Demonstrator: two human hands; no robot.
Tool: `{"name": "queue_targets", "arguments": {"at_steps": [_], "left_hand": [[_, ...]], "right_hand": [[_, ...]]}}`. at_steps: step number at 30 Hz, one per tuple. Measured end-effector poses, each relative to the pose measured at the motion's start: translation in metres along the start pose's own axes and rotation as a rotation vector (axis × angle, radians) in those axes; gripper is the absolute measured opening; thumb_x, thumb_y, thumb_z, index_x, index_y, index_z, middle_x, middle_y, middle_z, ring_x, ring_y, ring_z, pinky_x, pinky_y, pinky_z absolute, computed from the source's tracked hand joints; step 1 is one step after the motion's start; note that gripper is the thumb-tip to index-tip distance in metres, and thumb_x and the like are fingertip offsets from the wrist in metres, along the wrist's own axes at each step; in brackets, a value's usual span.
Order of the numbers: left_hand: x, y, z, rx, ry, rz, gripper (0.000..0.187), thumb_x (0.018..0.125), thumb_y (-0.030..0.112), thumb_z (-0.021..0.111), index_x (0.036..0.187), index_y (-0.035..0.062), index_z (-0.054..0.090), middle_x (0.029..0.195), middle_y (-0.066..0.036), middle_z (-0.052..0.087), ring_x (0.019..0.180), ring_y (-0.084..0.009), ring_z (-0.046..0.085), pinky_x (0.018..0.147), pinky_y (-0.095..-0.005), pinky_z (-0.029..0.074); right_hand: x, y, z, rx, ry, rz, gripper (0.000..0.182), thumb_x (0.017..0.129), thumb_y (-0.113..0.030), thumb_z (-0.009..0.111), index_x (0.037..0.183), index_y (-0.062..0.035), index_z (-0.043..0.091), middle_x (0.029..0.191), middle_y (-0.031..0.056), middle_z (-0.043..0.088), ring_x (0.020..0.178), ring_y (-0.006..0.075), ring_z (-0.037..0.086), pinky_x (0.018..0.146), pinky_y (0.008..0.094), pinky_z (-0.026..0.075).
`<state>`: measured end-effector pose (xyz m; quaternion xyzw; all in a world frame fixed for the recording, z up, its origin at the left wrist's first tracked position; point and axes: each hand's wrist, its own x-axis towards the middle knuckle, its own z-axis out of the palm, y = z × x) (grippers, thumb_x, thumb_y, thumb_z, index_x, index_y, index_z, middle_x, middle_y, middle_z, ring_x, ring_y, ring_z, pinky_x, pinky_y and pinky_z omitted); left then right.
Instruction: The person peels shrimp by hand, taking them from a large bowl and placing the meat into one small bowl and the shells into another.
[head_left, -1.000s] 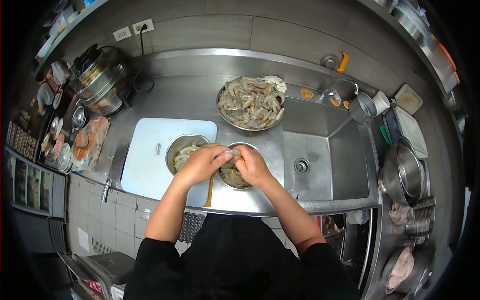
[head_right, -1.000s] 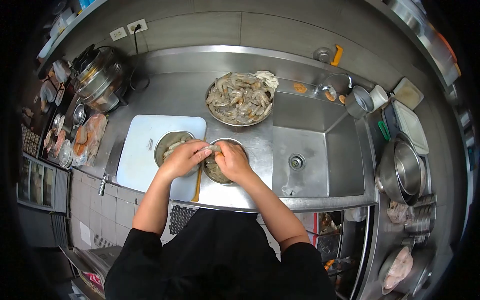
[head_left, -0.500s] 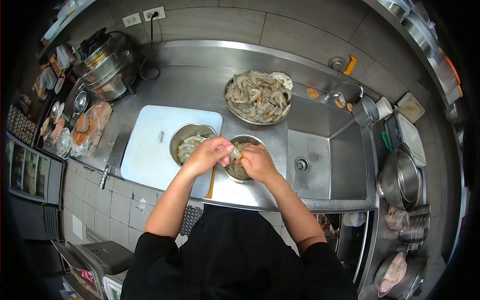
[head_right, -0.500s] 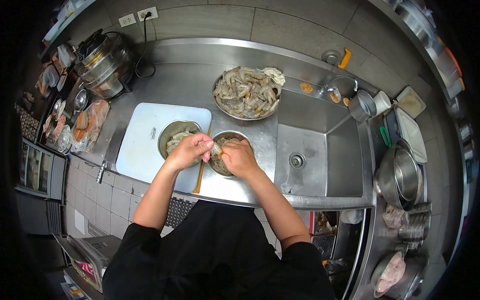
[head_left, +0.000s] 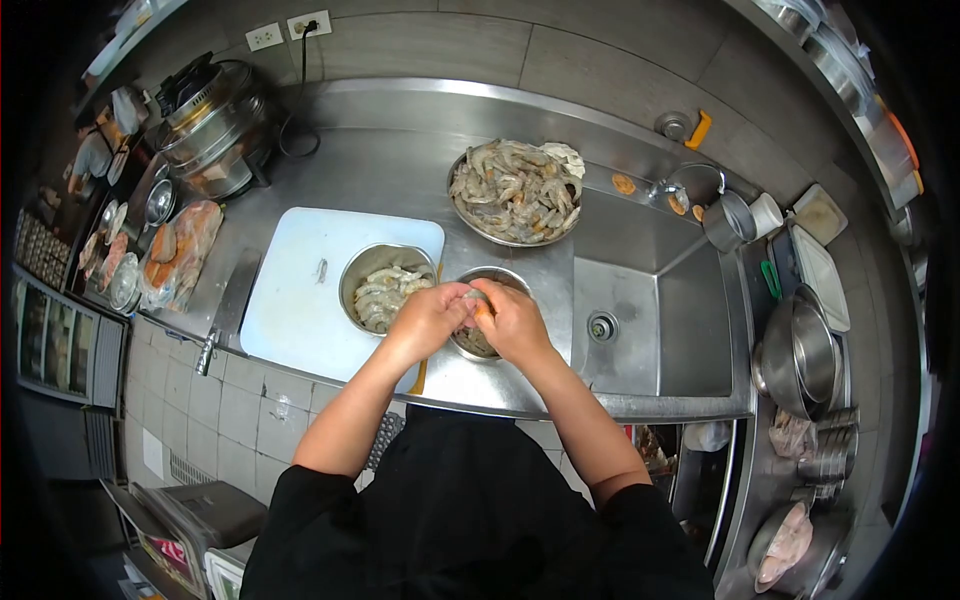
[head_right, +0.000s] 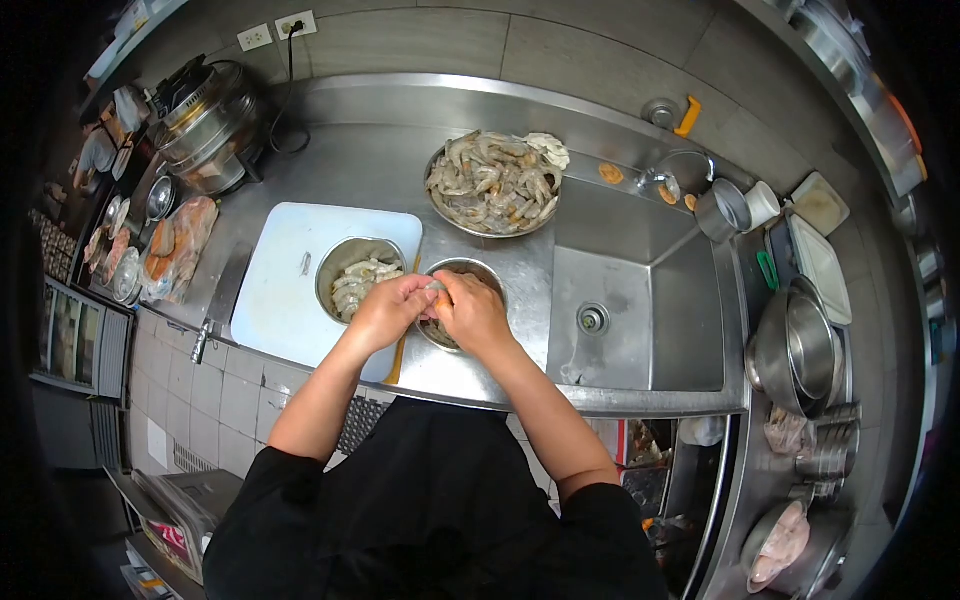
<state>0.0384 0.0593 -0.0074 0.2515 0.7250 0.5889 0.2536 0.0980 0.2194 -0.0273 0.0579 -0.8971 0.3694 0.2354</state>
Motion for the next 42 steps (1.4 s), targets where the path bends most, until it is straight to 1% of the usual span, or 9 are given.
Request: {"name": "queue_targets", "arguments": {"at_steps": [11,13,19,24,29,32,37,41,42], "left_hand": [[-0.010,0.012,0.001,0.154,0.059,0.044,0.028,0.097,0.015,0.053,0.115,-0.0048,0.060,0.090,-0.009,0.070,0.085,-0.0137,0.067,0.075,-0.0261,0.052],[-0.008,0.014,0.000,0.143,0.063,0.048,0.029,0.098,0.015,0.053,0.117,-0.0052,0.059,0.091,-0.009,0.070,0.085,-0.0136,0.067,0.076,-0.0262,0.052],[-0.006,0.012,-0.004,0.045,0.005,0.016,0.030,0.098,0.015,0.053,0.118,-0.0069,0.057,0.092,-0.009,0.069,0.085,-0.0133,0.067,0.078,-0.0260,0.053],[-0.003,0.007,-0.009,-0.197,-0.035,-0.034,0.029,0.096,0.012,0.054,0.116,-0.0077,0.059,0.091,-0.011,0.070,0.083,-0.0147,0.068,0.076,-0.0264,0.053],[-0.002,0.009,-0.008,-0.072,-0.002,-0.013,0.030,0.098,0.013,0.052,0.120,-0.0067,0.057,0.093,-0.011,0.069,0.084,-0.0151,0.068,0.077,-0.0271,0.054],[0.000,0.006,-0.011,-0.140,-0.048,-0.029,0.030,0.098,0.014,0.051,0.121,-0.0063,0.055,0.094,-0.011,0.069,0.084,-0.0152,0.067,0.079,-0.0275,0.054],[0.005,0.007,-0.021,-0.444,-0.227,-0.116,0.029,0.098,0.013,0.052,0.118,-0.0079,0.056,0.093,-0.012,0.069,0.082,-0.0154,0.067,0.077,-0.0276,0.055],[0.004,0.010,-0.016,-0.357,-0.159,-0.159,0.027,0.097,0.012,0.053,0.115,-0.0085,0.057,0.090,-0.012,0.068,0.081,-0.0153,0.067,0.076,-0.0274,0.055],[0.003,0.011,-0.013,-0.230,-0.096,-0.140,0.027,0.097,0.012,0.053,0.114,-0.0085,0.058,0.089,-0.011,0.068,0.081,-0.0152,0.067,0.076,-0.0272,0.055]], "right_hand": [[-0.003,0.003,-0.007,0.148,-0.015,0.032,0.034,0.080,-0.003,0.058,0.114,-0.0008,0.063,0.097,0.0177,0.069,0.087,0.0278,0.069,0.077,0.0341,0.053],[-0.004,0.002,-0.006,0.283,-0.069,0.159,0.036,0.080,-0.001,0.057,0.116,-0.0012,0.063,0.097,0.0159,0.070,0.085,0.0241,0.069,0.076,0.0319,0.054],[-0.003,0.005,-0.011,0.180,-0.054,0.027,0.037,0.082,0.000,0.055,0.119,-0.0014,0.061,0.096,0.0118,0.070,0.085,0.0177,0.067,0.077,0.0302,0.053],[-0.004,0.003,-0.012,0.303,-0.095,0.135,0.038,0.082,0.001,0.053,0.119,-0.0017,0.061,0.099,0.0130,0.069,0.088,0.0183,0.067,0.079,0.0297,0.052],[-0.001,0.003,-0.007,0.273,-0.102,0.172,0.038,0.082,0.001,0.052,0.119,-0.0022,0.061,0.100,0.0131,0.068,0.088,0.0177,0.066,0.079,0.0293,0.052],[0.000,0.009,-0.008,0.183,-0.030,-0.035,0.039,0.084,0.001,0.050,0.121,-0.0019,0.060,0.098,0.0107,0.068,0.080,0.0143,0.065,0.074,0.0278,0.053],[0.003,0.017,-0.014,0.845,-0.295,0.477,0.036,0.085,0.003,0.046,0.117,-0.0020,0.061,0.093,0.0070,0.067,0.069,0.0109,0.063,0.064,0.0258,0.053],[0.003,0.005,-0.016,0.647,-0.280,0.516,0.034,0.085,0.001,0.048,0.115,-0.0015,0.062,0.092,0.0061,0.067,0.070,0.0109,0.063,0.064,0.0255,0.053],[0.001,0.004,-0.013,0.449,-0.212,0.310,0.033,0.085,-0.001,0.050,0.116,-0.0011,0.062,0.091,0.0059,0.067,0.071,0.0106,0.063,0.064,0.0252,0.052]]}}
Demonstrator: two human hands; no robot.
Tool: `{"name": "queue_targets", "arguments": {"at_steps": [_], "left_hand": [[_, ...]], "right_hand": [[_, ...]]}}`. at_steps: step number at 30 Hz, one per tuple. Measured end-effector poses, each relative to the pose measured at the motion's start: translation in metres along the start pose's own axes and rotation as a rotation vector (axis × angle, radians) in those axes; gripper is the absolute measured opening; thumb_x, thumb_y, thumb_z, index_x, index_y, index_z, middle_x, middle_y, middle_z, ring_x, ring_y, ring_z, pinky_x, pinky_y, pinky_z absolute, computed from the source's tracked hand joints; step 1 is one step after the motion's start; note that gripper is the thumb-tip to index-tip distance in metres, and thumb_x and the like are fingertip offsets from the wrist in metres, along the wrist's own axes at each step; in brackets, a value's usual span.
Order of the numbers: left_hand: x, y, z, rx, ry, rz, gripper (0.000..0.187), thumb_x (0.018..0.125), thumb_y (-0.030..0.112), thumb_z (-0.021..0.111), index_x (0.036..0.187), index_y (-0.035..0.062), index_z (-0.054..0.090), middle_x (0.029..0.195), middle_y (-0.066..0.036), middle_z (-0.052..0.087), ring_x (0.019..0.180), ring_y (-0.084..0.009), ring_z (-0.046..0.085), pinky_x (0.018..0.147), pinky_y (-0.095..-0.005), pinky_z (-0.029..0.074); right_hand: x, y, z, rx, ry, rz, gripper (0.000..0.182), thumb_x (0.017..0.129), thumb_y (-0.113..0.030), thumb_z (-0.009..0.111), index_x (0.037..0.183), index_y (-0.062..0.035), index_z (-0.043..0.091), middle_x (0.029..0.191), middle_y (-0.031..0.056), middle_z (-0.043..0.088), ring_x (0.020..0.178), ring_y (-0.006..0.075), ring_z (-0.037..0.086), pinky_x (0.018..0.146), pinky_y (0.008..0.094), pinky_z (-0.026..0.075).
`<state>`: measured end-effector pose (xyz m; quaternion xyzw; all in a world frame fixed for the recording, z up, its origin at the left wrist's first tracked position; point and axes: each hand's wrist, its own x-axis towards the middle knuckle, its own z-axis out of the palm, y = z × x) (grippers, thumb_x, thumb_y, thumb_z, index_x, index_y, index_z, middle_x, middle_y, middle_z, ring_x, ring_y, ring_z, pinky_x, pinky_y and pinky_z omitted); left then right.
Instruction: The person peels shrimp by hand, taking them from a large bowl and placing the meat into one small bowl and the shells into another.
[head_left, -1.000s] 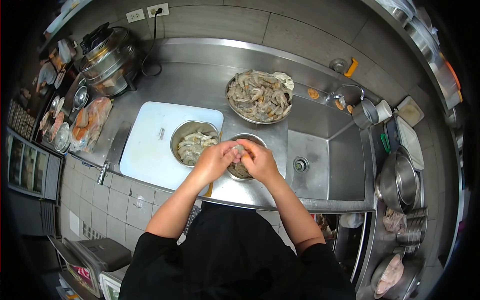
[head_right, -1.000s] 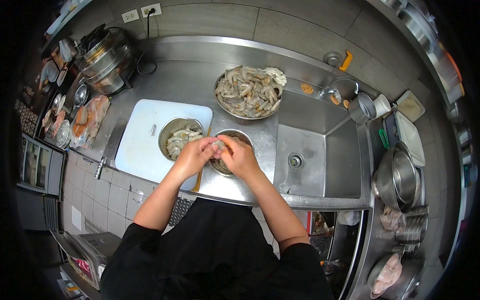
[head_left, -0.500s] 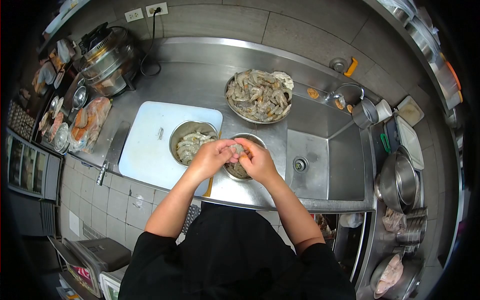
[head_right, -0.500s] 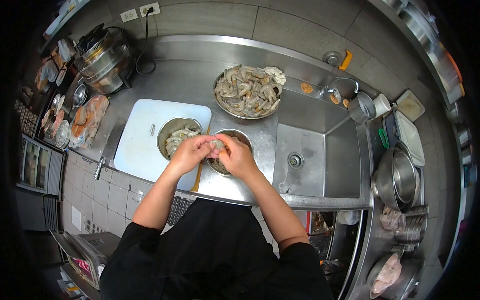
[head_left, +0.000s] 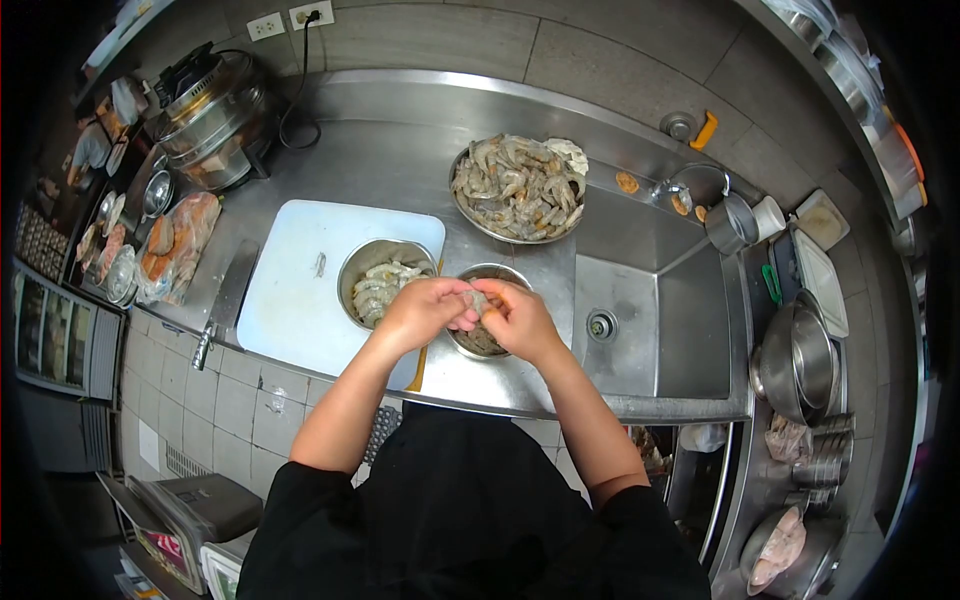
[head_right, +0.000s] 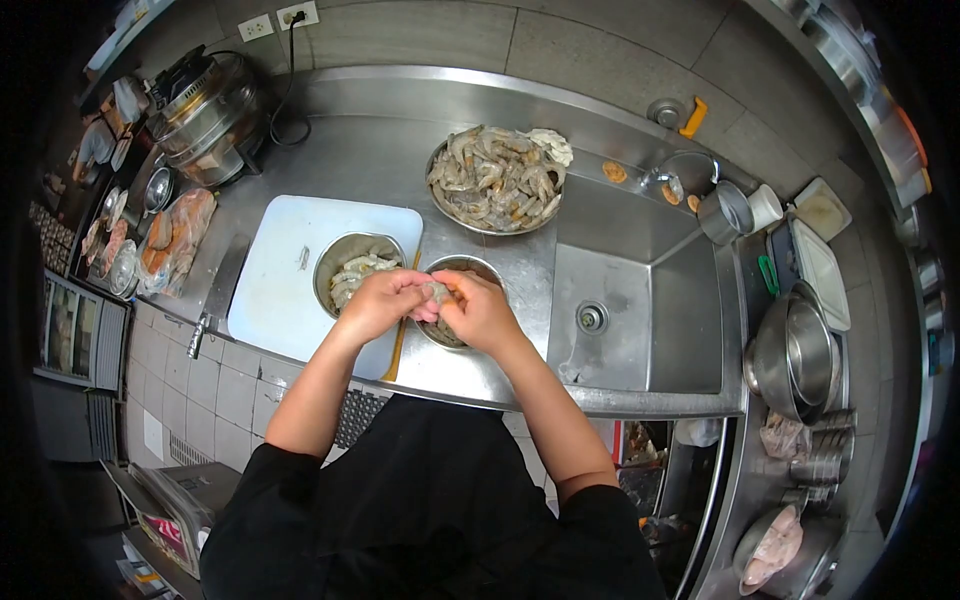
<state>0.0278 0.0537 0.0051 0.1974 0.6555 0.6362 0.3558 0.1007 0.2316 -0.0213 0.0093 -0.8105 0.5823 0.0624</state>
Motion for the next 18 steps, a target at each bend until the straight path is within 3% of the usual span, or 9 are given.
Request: {"name": "queue_targets", "arguments": {"at_steps": [1,5,7,8,10,14,16,17,18], "left_hand": [[0.000,-0.001,0.002,-0.002,-0.001,-0.002,0.027,0.097,0.012,0.053,0.114,-0.0085,0.058,0.089,-0.011,0.068,0.081,-0.0152,0.067,0.076,-0.0272,0.055],[-0.002,-0.002,0.002,0.111,0.004,0.044,0.026,0.097,0.012,0.054,0.112,-0.0084,0.059,0.089,-0.011,0.068,0.080,-0.0151,0.067,0.075,-0.0267,0.055],[-0.003,-0.003,-0.002,0.086,-0.022,0.043,0.027,0.097,0.012,0.054,0.113,-0.0083,0.059,0.090,-0.011,0.069,0.080,-0.0150,0.067,0.075,-0.0266,0.055],[-0.003,-0.004,-0.004,0.030,-0.055,0.027,0.027,0.096,0.013,0.054,0.113,-0.0076,0.059,0.090,-0.011,0.069,0.079,-0.0152,0.067,0.074,-0.0270,0.055],[-0.003,-0.002,-0.006,-0.026,-0.088,0.012,0.027,0.096,0.013,0.055,0.113,-0.0069,0.060,0.090,-0.010,0.069,0.078,-0.0155,0.067,0.073,-0.0274,0.055],[-0.002,-0.004,-0.009,-0.152,-0.157,-0.059,0.027,0.096,0.014,0.055,0.113,-0.0061,0.060,0.092,-0.011,0.069,0.078,-0.0166,0.068,0.072,-0.0268,0.054],[0.001,-0.011,-0.009,-0.148,-0.133,-0.068,0.027,0.096,0.015,0.054,0.112,-0.0057,0.060,0.092,-0.011,0.069,0.077,-0.0171,0.068,0.071,-0.0267,0.054],[0.001,-0.015,-0.007,-0.039,-0.070,-0.049,0.026,0.096,0.015,0.054,0.110,-0.0054,0.061,0.092,-0.011,0.069,0.077,-0.0169,0.068,0.071,-0.0266,0.054],[0.001,-0.016,-0.005,0.070,-0.007,-0.030,0.025,0.096,0.015,0.054,0.108,-0.0050,0.061,0.091,-0.011,0.070,0.076,-0.0168,0.068,0.070,-0.0265,0.054]], "right_hand": [[-0.001,0.000,0.002,-0.211,0.054,-0.197,0.032,0.086,-0.003,0.052,0.116,-0.0007,0.062,0.091,0.0056,0.067,0.071,0.0103,0.063,0.064,0.0249,0.052],[-0.002,-0.003,-0.004,-0.267,0.003,-0.077,0.031,0.086,-0.006,0.056,0.116,-0.0006,0.062,0.091,0.0054,0.067,0.072,0.0103,0.063,0.065,0.0248,0.052],[-0.004,-0.002,-0.009,0.058,-0.085,0.137,0.030,0.086,-0.005,0.057,0.116,-0.0004,0.062,0.091,0.0054,0.067,0.071,0.0103,0.063,0.064,0.0250,0.052],[-0.003,0.005,-0.009,0.057,-0.086,0.138,0.030,0.086,-0.005,0.057,0.116,-0.0004,0.062,0.091,0.0054,0.067,0.071,0.0103,0.063,0.064,0.0250,0.052],[0.000,0.015,-0.008,0.346,-0.116,0.134,0.028,0.085,-0.004,0.057,0.112,0.0004,0.062,0.090,0.0048,0.067,0.068,0.0107,0.063,0.063,0.0253,0.052],[-0.001,0.010,-0.009,0.480,-0.162,0.158,0.025,0.085,-0.004,0.057,0.110,-0.0004,0.063,0.089,0.0050,0.067,0.067,0.0099,0.062,0.062,0.0249,0.052],[-0.001,0.005,-0.002,0.073,-0.041,0.153,0.020,0.087,-0.009,0.055,0.105,-0.0028,0.062,0.083,0.0100,0.069,0.068,0.0178,0.067,0.060,0.0318,0.054],[-0.002,0.002,0.002,0.074,-0.043,0.154,0.020,0.087,-0.009,0.055,0.105,-0.0028,0.062,0.083,0.0100,0.069,0.068,0.0178,0.067,0.060,0.0318,0.054],[-0.003,-0.005,0.005,-0.166,-0.021,-0.010,0.022,0.086,-0.008,0.056,0.107,-0.0027,0.063,0.084,0.0113,0.068,0.067,0.0192,0.066,0.061,0.0319,0.053]]}}
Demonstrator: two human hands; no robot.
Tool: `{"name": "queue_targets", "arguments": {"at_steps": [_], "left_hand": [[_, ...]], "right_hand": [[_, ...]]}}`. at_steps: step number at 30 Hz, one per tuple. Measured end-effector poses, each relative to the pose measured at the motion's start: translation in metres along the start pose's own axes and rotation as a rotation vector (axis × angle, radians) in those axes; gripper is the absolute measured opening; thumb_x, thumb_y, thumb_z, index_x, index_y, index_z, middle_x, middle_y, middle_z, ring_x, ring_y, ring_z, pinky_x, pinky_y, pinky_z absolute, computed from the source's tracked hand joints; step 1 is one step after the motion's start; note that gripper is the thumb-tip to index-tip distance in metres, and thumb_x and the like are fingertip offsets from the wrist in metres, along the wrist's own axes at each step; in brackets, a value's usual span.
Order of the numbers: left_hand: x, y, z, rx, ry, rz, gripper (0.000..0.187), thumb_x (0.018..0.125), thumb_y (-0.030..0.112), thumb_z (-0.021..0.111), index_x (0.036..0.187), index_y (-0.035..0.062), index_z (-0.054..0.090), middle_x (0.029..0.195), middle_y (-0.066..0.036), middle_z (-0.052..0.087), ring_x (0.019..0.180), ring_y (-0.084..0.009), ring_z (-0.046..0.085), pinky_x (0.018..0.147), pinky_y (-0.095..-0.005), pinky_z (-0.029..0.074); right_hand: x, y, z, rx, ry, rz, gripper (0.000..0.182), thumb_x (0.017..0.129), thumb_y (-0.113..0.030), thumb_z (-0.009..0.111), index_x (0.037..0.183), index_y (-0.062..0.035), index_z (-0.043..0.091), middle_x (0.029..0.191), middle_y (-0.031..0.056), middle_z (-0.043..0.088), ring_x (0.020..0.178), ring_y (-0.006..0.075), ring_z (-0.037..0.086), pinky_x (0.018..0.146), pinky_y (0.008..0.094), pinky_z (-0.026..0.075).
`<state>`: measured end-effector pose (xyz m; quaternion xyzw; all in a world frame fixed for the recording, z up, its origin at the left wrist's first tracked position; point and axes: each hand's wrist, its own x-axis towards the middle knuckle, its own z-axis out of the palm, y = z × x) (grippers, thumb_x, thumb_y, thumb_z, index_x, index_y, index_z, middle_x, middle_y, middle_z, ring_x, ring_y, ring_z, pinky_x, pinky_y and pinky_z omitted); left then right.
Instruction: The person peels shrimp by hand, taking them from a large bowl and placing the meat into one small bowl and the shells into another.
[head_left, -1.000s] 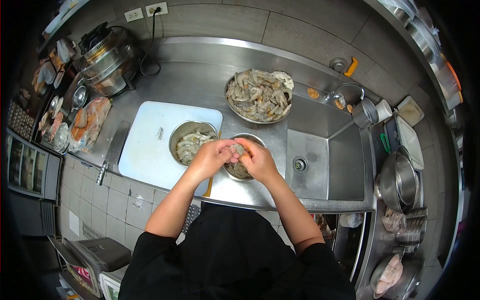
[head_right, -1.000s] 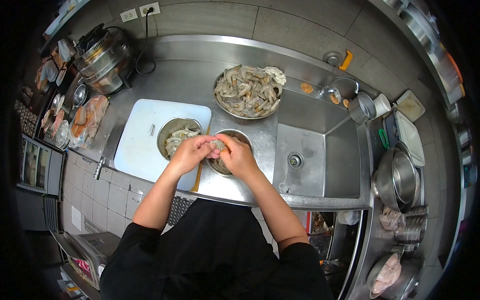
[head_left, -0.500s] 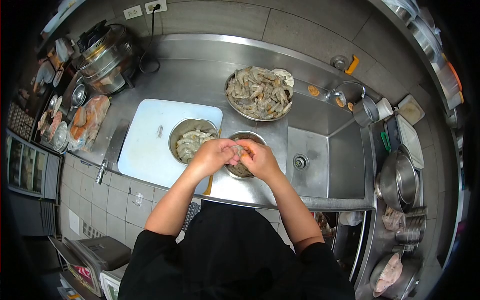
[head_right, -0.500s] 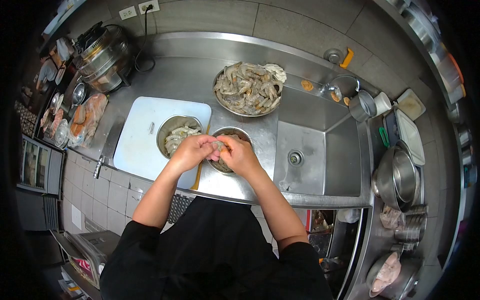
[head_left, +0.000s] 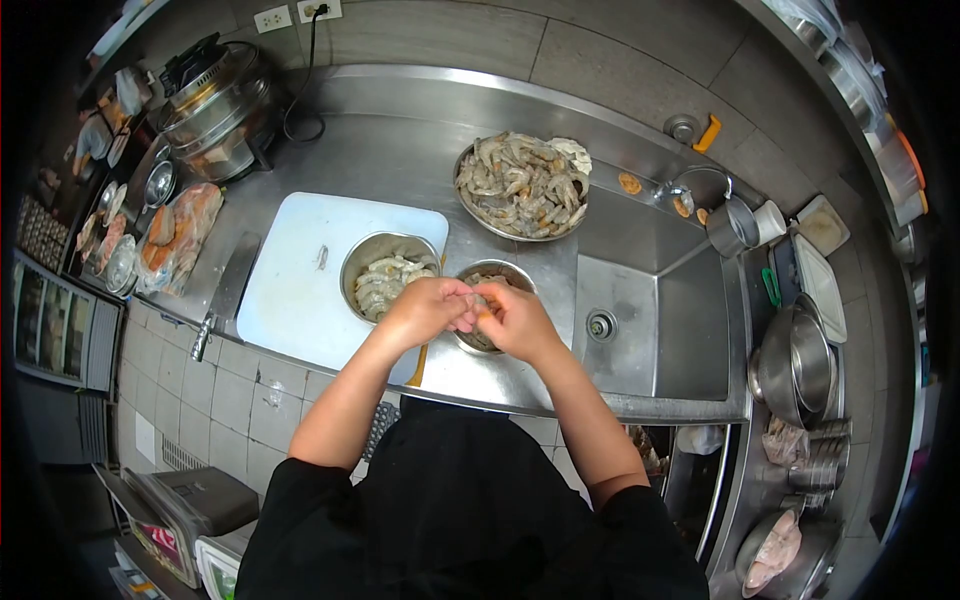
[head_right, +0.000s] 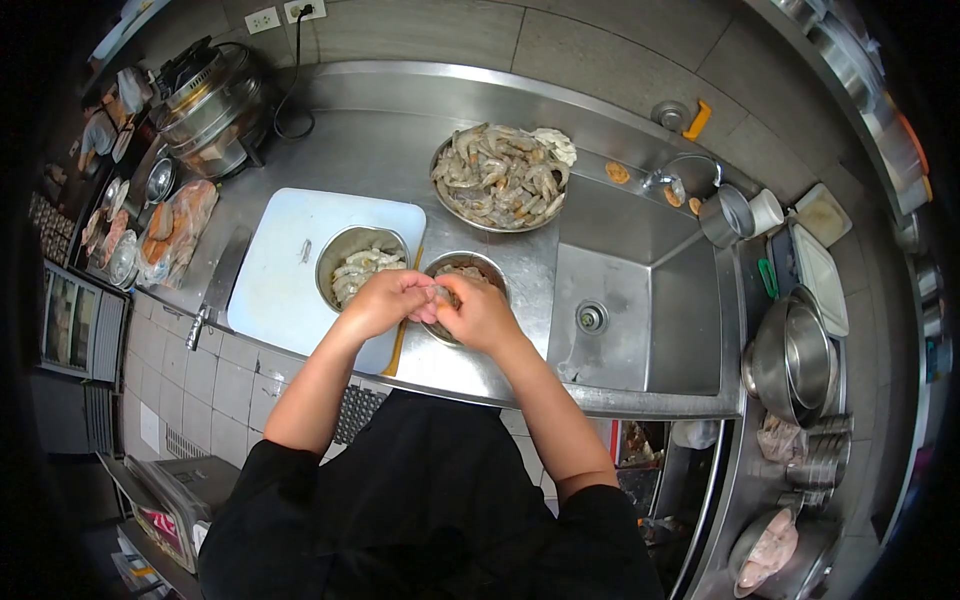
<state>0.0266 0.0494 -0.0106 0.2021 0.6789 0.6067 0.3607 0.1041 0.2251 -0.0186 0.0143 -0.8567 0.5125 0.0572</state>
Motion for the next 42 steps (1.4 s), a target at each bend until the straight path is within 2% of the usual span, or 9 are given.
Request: {"name": "queue_targets", "arguments": {"at_steps": [5,11,13,16,18,20,32,35,42], "left_hand": [[-0.002,0.006,0.006,0.192,0.033,0.029,0.023,0.096,0.015,0.054,0.105,-0.0051,0.061,0.087,-0.010,0.069,0.075,-0.0158,0.068,0.068,-0.0267,0.054],[-0.002,0.007,0.005,-0.045,-0.032,0.004,0.024,0.096,0.016,0.056,0.104,-0.0054,0.061,0.087,-0.009,0.069,0.076,-0.0159,0.067,0.071,-0.0265,0.054],[0.001,0.006,0.002,-0.138,-0.068,-0.009,0.024,0.096,0.017,0.057,0.106,-0.0053,0.060,0.086,-0.009,0.068,0.077,-0.0154,0.066,0.071,-0.0264,0.053],[0.011,-0.007,0.002,-0.124,-0.084,0.095,0.025,0.096,0.017,0.059,0.109,-0.0038,0.059,0.085,-0.006,0.066,0.076,-0.0121,0.062,0.072,-0.0248,0.050],[0.012,-0.011,0.014,0.368,0.292,0.379,0.026,0.094,0.017,0.061,0.112,-0.0016,0.059,0.085,-0.003,0.063,0.075,-0.0093,0.056,0.072,-0.0236,0.047],[0.008,-0.007,0.023,0.288,0.244,0.281,0.028,0.093,0.017,0.063,0.113,-0.0009,0.058,0.087,-0.002,0.062,0.075,-0.0086,0.056,0.071,-0.0231,0.047],[0.003,-0.010,0.007,-0.104,0.123,0.117,0.031,0.094,0.003,0.044,0.124,0.0000,0.054,0.090,-0.004,0.062,0.078,-0.0090,0.056,0.074,-0.0240,0.049],[0.005,-0.010,0.009,-0.187,0.133,0.102,0.030,0.095,0.005,0.044,0.123,-0.0006,0.054,0.089,-0.004,0.061,0.078,-0.0090,0.056,0.074,-0.0236,0.049],[0.009,-0.016,0.013,-0.190,0.169,0.172,0.024,0.099,0.013,0.049,0.117,-0.0011,0.055,0.083,-0.001,0.058,0.072,-0.0078,0.052,0.068,-0.0224,0.046]], "right_hand": [[0.000,0.004,0.006,-0.252,0.082,-0.197,0.026,0.084,-0.008,0.057,0.109,-0.0029,0.063,0.083,0.0145,0.067,0.067,0.0260,0.064,0.064,0.0350,0.051],[-0.001,0.015,-0.002,-0.121,0.019,-0.089,0.023,0.086,-0.003,0.053,0.107,-0.0026,0.060,0.082,0.0094,0.064,0.064,0.0172,0.061,0.063,0.0314,0.051],[0.000,0.027,0.004,0.474,0.042,0.064,0.019,0.087,-0.002,0.049,0.104,-0.0049,0.055,0.083,0.0066,0.058,0.056,0.0154,0.057,0.054,0.0273,0.049],[-0.003,0.034,0.009,0.622,0.071,0.044,0.017,0.089,0.000,0.045,0.105,-0.0050,0.050,0.086,0.0015,0.049,0.057,0.0066,0.049,0.051,0.0208,0.044],[-0.002,0.033,0.009,0.614,0.095,0.053,0.017,0.090,0.000,0.044,0.105,-0.0045,0.050,0.087,0.0026,0.051,0.058,0.0072,0.049,0.051,0.0216,0.043],[-0.002,0.029,0.009,0.606,0.115,0.061,0.016,0.091,0.000,0.043,0.105,-0.0040,0.050,0.087,0.0036,0.053,0.059,0.0079,0.050,0.051,0.0223,0.043],[0.000,0.041,-0.009,0.027,0.185,-0.008,0.021,0.090,-0.004,0.045,0.105,-0.0021,0.059,0.088,0.0050,0.060,0.061,0.0097,0.057,0.057,0.0254,0.048],[0.005,0.035,-0.007,-0.243,0.273,-0.395,0.020,0.094,-0.010,0.048,0.108,-0.0021,0.059,0.086,0.0053,0.062,0.070,0.0110,0.061,0.065,0.0266,0.049],[0.004,0.028,0.011,0.295,0.027,0.120,0.017,0.098,-0.017,0.049,0.096,-0.0020,0.057,0.082,0.0036,0.060,0.073,0.0113,0.056,0.068,0.0266,0.047]]}}
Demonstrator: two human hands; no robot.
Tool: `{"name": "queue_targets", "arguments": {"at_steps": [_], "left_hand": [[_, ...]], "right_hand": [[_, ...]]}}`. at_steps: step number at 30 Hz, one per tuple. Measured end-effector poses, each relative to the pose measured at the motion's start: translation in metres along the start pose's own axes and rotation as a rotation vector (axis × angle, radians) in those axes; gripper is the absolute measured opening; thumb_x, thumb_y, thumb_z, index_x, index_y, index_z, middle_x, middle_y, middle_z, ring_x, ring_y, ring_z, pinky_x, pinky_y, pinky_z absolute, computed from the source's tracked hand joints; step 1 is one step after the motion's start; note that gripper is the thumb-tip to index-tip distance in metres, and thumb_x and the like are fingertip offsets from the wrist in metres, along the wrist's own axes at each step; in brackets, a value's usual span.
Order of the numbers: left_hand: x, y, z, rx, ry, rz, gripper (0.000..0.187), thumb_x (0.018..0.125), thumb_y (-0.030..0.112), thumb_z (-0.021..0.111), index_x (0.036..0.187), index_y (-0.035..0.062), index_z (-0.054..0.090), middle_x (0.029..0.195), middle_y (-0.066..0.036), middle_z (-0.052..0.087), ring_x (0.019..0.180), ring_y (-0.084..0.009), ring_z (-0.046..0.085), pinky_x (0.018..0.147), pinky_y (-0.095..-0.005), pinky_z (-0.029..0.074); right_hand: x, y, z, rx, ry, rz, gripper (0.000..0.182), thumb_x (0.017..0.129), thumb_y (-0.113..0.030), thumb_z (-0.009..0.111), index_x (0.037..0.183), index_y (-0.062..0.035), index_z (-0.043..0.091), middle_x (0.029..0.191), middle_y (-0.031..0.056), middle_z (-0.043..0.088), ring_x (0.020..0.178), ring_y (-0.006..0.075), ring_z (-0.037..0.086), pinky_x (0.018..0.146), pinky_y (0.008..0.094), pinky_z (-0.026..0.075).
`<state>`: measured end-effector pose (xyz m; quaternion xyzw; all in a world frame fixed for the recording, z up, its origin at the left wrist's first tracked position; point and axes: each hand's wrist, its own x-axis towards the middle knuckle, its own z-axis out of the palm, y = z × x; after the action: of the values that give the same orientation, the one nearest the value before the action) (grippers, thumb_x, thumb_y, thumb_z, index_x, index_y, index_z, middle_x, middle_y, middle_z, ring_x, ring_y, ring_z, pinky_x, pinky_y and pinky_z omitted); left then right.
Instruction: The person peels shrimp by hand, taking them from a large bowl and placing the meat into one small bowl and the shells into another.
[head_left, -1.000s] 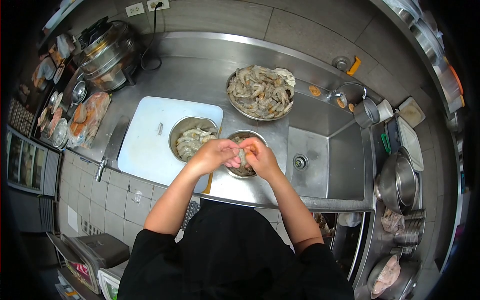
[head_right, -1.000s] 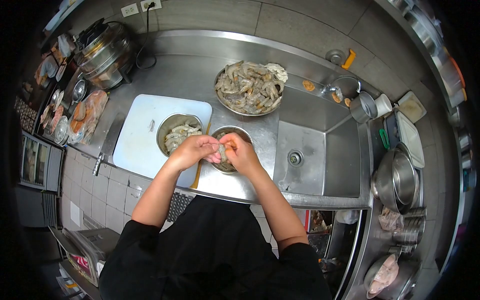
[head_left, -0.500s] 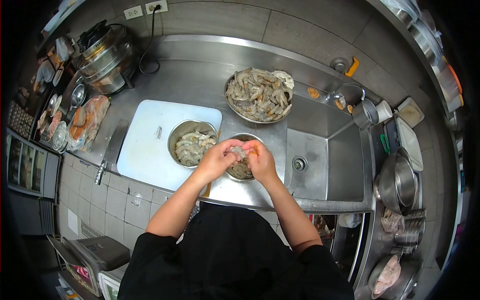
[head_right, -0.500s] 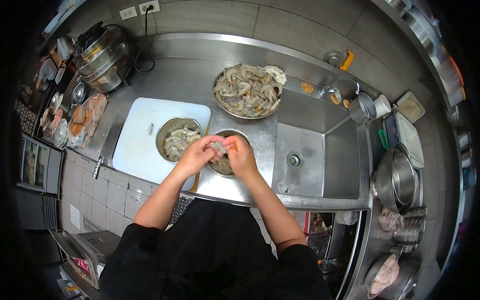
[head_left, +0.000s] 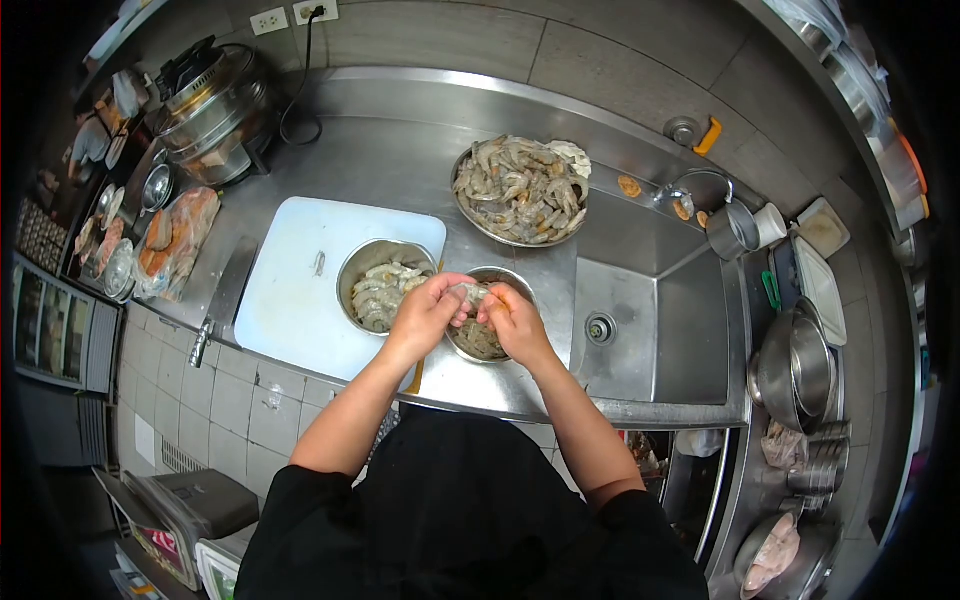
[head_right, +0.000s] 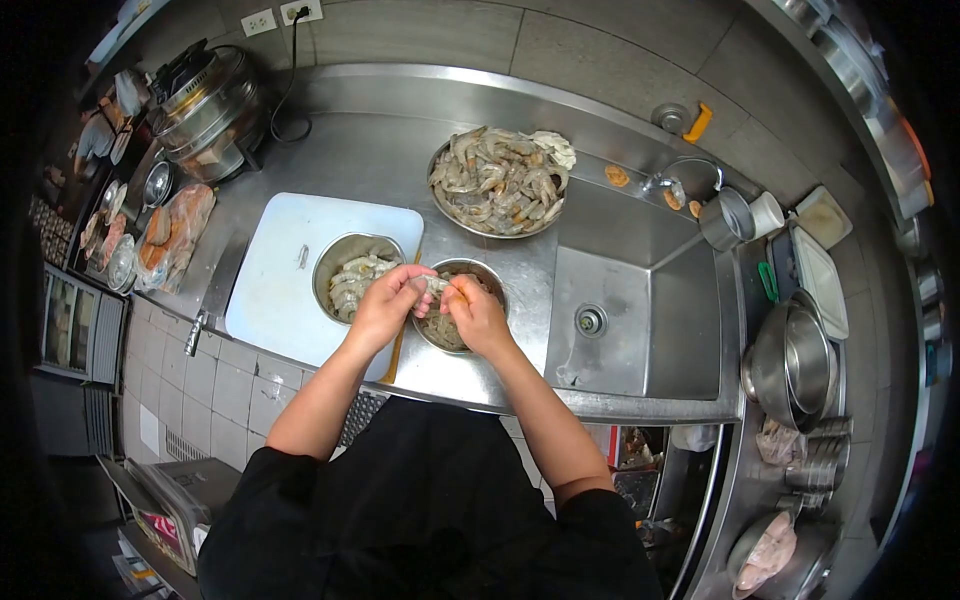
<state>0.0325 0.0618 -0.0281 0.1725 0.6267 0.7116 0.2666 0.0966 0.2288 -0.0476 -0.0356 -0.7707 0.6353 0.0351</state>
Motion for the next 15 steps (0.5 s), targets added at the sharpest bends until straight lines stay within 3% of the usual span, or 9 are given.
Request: {"name": "queue_targets", "arguments": {"at_steps": [9,15], "left_hand": [[-0.007,0.015,0.002,0.120,-0.001,-0.035,0.026,0.099,0.019,0.053,0.116,0.0012,0.060,0.073,0.004,0.052,0.064,-0.0048,0.047,0.059,-0.0199,0.040],[-0.016,0.018,-0.013,0.023,0.034,0.046,0.027,0.099,0.024,0.054,0.116,0.0042,0.061,0.075,0.005,0.053,0.064,-0.0044,0.047,0.059,-0.0205,0.042]], "right_hand": [[0.000,-0.002,-0.001,0.048,0.023,-0.036,0.014,0.092,-0.007,0.045,0.084,-0.0018,0.056,0.076,0.0042,0.059,0.071,0.0124,0.057,0.069,0.0268,0.047],[-0.006,-0.005,-0.010,0.129,0.123,-0.007,0.016,0.088,-0.006,0.044,0.083,-0.0010,0.058,0.075,0.0052,0.061,0.070,0.0124,0.058,0.067,0.0265,0.047]]}}
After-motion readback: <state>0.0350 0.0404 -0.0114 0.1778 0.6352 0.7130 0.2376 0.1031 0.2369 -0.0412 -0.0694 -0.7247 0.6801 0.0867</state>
